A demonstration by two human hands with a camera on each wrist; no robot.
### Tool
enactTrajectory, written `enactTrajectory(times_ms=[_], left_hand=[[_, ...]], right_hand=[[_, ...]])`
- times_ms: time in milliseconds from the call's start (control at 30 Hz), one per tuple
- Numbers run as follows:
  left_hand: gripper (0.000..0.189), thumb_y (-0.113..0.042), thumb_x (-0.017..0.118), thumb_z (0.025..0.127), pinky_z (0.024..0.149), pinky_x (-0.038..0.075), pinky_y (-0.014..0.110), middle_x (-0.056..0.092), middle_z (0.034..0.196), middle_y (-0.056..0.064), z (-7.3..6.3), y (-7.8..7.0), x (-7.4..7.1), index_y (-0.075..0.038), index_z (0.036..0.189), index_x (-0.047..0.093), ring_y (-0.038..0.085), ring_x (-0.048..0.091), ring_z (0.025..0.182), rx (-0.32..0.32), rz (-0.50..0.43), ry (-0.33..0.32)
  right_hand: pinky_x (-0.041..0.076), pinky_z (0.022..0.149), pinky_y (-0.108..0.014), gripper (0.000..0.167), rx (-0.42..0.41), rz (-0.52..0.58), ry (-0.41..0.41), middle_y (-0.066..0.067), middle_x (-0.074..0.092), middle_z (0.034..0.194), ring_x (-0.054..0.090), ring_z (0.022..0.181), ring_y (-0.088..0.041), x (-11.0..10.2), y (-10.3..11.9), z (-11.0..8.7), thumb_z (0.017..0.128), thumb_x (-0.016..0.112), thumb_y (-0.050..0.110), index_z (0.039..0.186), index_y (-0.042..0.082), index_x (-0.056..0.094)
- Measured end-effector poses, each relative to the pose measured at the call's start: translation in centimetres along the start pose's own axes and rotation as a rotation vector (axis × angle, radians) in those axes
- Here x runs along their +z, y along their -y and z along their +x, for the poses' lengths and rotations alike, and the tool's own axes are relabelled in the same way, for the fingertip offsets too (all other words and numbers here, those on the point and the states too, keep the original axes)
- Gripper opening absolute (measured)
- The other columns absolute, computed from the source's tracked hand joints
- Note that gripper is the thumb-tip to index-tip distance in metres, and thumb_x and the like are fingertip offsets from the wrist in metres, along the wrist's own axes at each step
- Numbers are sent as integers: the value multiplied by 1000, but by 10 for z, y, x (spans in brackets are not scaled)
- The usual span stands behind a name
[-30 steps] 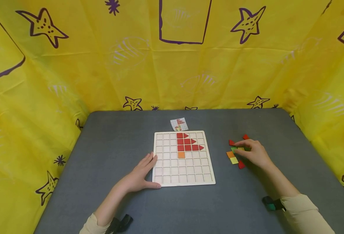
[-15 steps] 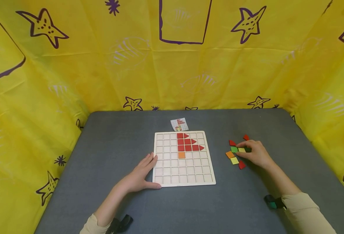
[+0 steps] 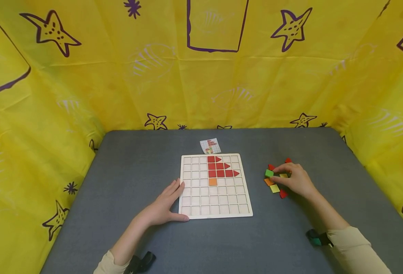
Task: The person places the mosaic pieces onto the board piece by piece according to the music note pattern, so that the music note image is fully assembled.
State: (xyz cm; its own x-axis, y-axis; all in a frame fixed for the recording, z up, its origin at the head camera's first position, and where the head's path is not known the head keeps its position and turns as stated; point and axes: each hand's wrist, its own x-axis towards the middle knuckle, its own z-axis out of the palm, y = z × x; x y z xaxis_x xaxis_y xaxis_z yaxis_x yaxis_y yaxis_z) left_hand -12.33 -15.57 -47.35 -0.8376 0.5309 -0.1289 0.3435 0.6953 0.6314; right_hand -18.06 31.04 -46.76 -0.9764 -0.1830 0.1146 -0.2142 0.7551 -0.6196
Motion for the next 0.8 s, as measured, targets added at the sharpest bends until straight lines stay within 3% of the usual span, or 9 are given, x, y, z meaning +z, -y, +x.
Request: enactTrajectory(times_ms=[267,400,800], left_hand=[[107,-46,81,76,112,18,59,12,160,21,0,-1,0,0,153,23,38,7,147,0,-8,0],[108,-47,81,76,112,18,59,12,160,21,1,0,1,0,153,22,38,6,147,-4,-5,5],[108,-46,81,76,112,18,59,12,160,21,0,0,0,0,153,22,38,7,147,-8,-5,6]], right_hand=[[37,84,-44,25,-78,95,-3,-6,66,106,49,101,-25,28,35,6,78,84,26,98,13,75],[39,79,-39,25,-87,121,27,1,66,104,47,99,-20,42,55,9,76,85,28,96,18,75],[40,82,-40,24,-147,153,155,9,67,98,49,100,-20,83,102,17,73,87,31,93,22,75]])
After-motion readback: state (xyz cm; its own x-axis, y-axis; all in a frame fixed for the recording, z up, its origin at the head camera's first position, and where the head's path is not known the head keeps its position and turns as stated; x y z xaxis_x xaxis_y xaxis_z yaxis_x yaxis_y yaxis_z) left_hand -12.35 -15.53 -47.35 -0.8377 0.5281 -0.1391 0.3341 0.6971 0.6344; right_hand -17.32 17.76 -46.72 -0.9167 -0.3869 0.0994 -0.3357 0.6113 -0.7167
